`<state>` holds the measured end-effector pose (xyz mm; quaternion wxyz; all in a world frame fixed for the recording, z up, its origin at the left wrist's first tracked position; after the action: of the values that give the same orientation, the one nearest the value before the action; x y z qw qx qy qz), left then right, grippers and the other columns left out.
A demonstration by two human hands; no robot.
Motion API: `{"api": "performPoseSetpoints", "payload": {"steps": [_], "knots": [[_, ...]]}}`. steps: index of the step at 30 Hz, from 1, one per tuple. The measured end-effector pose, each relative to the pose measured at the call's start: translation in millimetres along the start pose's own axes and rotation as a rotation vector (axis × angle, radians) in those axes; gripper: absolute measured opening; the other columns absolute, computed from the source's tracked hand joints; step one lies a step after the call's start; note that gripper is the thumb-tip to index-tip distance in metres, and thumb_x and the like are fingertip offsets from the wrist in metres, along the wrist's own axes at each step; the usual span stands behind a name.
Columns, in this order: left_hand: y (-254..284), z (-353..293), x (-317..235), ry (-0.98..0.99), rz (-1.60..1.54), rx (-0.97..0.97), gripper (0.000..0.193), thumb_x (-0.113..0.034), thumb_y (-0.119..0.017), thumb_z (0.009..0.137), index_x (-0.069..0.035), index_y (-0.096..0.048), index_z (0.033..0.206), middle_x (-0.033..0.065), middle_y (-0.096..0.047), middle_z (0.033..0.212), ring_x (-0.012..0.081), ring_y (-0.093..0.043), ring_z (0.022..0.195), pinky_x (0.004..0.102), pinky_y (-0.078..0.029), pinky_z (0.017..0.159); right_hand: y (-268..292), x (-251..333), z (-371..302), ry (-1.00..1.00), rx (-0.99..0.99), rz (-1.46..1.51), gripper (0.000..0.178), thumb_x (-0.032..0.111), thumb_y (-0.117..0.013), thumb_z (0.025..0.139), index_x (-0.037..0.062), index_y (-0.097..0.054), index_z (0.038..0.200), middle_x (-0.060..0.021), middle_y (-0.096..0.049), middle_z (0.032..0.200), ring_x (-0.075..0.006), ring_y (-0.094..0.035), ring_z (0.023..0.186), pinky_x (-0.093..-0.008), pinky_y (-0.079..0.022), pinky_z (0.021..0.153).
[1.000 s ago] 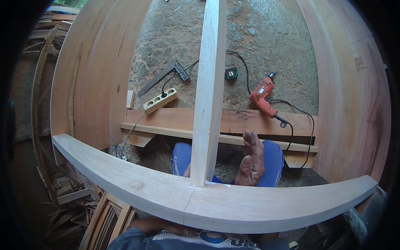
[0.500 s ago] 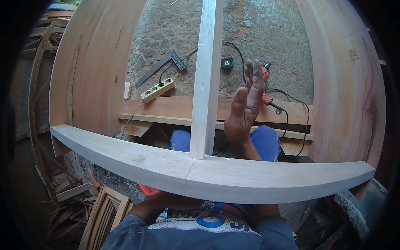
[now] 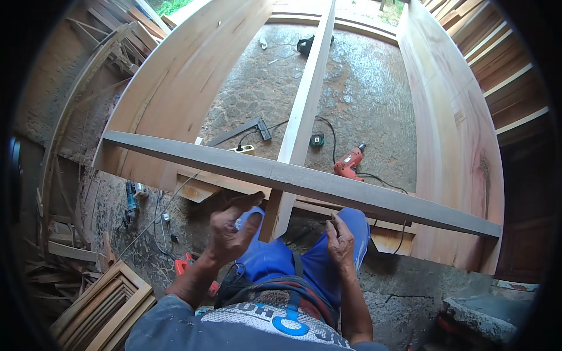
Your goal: The person is assembling a wooden structure, likely a piece of furniture, using a power drill and a hammer. They are seen drilling screws into wooden planks, marking measurements with a pencil, and hammering nails to secure the pieces together.
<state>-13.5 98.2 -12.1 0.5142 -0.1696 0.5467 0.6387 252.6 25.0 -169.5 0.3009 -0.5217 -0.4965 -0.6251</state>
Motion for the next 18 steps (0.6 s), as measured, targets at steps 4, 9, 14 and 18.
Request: {"api": "performPoseSetpoints", "payload": {"steps": [4, 9, 14, 18], "knots": [[62, 52, -28, -0.44, 0.354, -0.376, 0.029, -0.025, -0.063, 0.098, 0.0, -0.071, 0.113, 0.0156, -0.072, 0.099, 0.0301, -0.067, 0.095, 0.0405, -0.052, 0.087, 58, 87, -32, 0.603, 0.002, -0.246, 0.028, 0.0, -0.067, 0.09, -0.0006, -0.068, 0.118, -0.0163, -0.071, 0.089, -0.0281, -0.07, 0.083, -0.036, -0.056, 0.078], [92, 140, -15, -0.16, 0.704, 0.21, 0.054, -0.049, -0.041, 0.105, -0.006, -0.073, 0.098, 0.0173, -0.072, 0.098, 0.0352, -0.065, 0.099, 0.0501, -0.048, 0.088, 134, 214, -6, 1.099, -0.311, -0.791, 0.033, 0.026, -0.058, 0.101, 0.0011, -0.065, 0.121, -0.0173, -0.068, 0.112, -0.0344, -0.065, 0.104, -0.0499, -0.048, 0.096], [83, 155, -13, 0.153, 0.728, 0.557, 0.068, -0.056, -0.031, 0.106, -0.005, -0.07, 0.083, 0.0198, -0.069, 0.087, 0.0394, -0.064, 0.095, 0.0474, -0.047, 0.088, 140, 238, 73, 0.719, 0.46, -1.047, 0.058, 0.036, -0.079, 0.085, 0.0014, -0.061, 0.127, -0.0187, -0.069, 0.108, -0.0357, -0.069, 0.097, -0.0468, -0.053, 0.085], [82, 152, -5, 0.1, 0.59, 0.503, 0.062, -0.049, -0.036, 0.105, -0.005, -0.076, 0.086, 0.0201, -0.072, 0.084, 0.0392, -0.068, 0.086, 0.0452, -0.05, 0.081, 137, 235, 96, 0.541, 0.68, -0.947, 0.052, 0.031, -0.085, 0.077, 0.0039, -0.064, 0.117, -0.0142, -0.071, 0.091, -0.0346, -0.071, 0.081, -0.044, -0.055, 0.066]]}}
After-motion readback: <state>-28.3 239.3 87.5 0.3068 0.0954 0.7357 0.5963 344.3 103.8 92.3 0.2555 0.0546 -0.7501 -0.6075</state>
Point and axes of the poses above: each hand's wrist, its own z-axis towards the middle knuckle, its own y-axis out of the back of the hand, x = y × z, the point moved 1 cm from there along z, towards the middle knuckle
